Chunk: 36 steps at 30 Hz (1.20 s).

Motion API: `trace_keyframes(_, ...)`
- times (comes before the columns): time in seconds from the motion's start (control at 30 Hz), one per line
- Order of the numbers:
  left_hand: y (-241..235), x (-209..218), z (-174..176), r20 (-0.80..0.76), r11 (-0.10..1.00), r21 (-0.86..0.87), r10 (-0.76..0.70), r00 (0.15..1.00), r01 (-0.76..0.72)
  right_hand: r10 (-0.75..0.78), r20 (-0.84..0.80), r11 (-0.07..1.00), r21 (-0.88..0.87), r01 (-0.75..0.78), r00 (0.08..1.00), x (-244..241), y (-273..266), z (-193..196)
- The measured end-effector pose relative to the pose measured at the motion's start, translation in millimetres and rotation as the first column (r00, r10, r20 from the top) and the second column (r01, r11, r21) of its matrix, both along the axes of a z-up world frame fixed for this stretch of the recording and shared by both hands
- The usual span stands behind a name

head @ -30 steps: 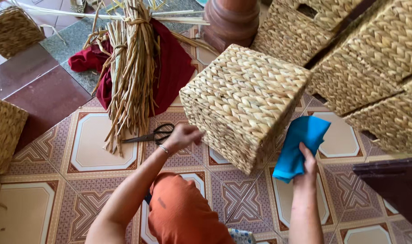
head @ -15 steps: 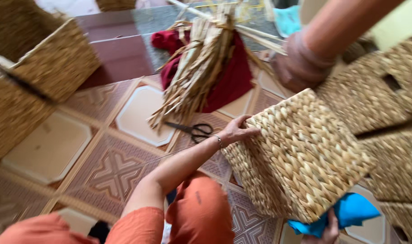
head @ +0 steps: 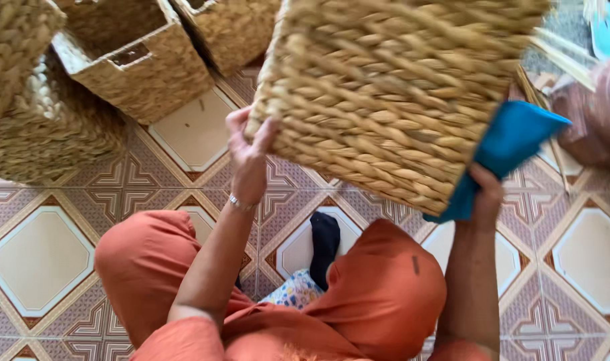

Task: The person wipes the exterior and interior surfaces of woven baskets using a blue cloth. They rotate the baskets to access all sides and occasionally use scissors to trim loose fibers.

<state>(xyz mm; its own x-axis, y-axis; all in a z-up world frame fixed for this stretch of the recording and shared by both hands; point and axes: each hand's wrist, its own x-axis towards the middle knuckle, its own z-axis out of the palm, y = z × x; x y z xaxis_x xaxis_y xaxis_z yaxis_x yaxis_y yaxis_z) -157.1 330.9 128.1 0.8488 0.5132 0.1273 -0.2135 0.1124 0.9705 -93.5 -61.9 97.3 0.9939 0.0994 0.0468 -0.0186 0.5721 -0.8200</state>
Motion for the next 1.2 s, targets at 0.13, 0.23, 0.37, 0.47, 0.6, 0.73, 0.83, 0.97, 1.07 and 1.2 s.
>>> trace_keyframes(0.13,30.5,-38.9,-41.4,-0.039,0.973,-0.108,0.203,0.978,-0.206,0.213,-0.122,0.976,-0.019,-0.217,0.969,58.9,65.0,-8.8)
trace_keyframes(0.23,39.7,-58.1,-88.7,-0.186,0.935,-0.019,0.345,0.92,-0.354,0.221,-0.185,0.951,-0.178,-0.254,0.958,95.4,103.5,-16.7)
trace_keyframes(0.37,27.9,-73.2,-117.0,-0.23,0.95,-0.068,0.281,0.932,-0.304,0.21,-0.081,0.763,-0.609,-0.215,0.974,144.7,130.7,-13.5)
trace_keyframes(0.47,20.9,-61.2,-108.2,-0.233,0.981,0.167,0.141,0.962,-0.103,0.192,0.226,0.392,-0.91,0.137,0.955,166.5,135.0,2.9)
trace_keyframes(0.6,-0.8,-69.1,-85.1,-0.302,0.955,0.294,0.134,0.944,-0.041,0.305,0.357,-0.119,-0.906,0.407,0.883,160.3,155.9,24.9)
trace_keyframes(0.73,-17.2,-93.2,-86.7,-0.33,0.922,0.384,0.093,0.939,0.044,0.63,0.269,-0.246,-0.821,0.516,0.729,90.7,211.2,27.4)
trace_keyframes(0.83,-20.1,-89.9,-104.5,-0.318,0.919,0.393,0.098,0.943,0.037,0.808,0.493,0.206,-0.748,0.63,0.322,2.0,248.6,32.3)
trace_keyframes(0.97,-16.8,-95.6,-116.1,-0.255,0.93,0.337,-0.063,0.965,0.15,0.831,0.547,0.369,-0.674,0.639,0.097,-5.8,253.6,36.5)
trace_keyframes(1.07,-13.2,-99.0,-100.5,-0.38,0.939,0.326,0.023,0.925,0.111,0.866,0.372,-0.096,-0.534,0.84,0.335,74.1,231.1,16.2)
trace_keyframes(1.2,-14.6,-97.3,-82.2,-0.369,0.937,0.328,0.014,0.929,0.117,0.523,0.755,-0.194,-0.347,0.917,0.397,157.8,169.7,3.5)
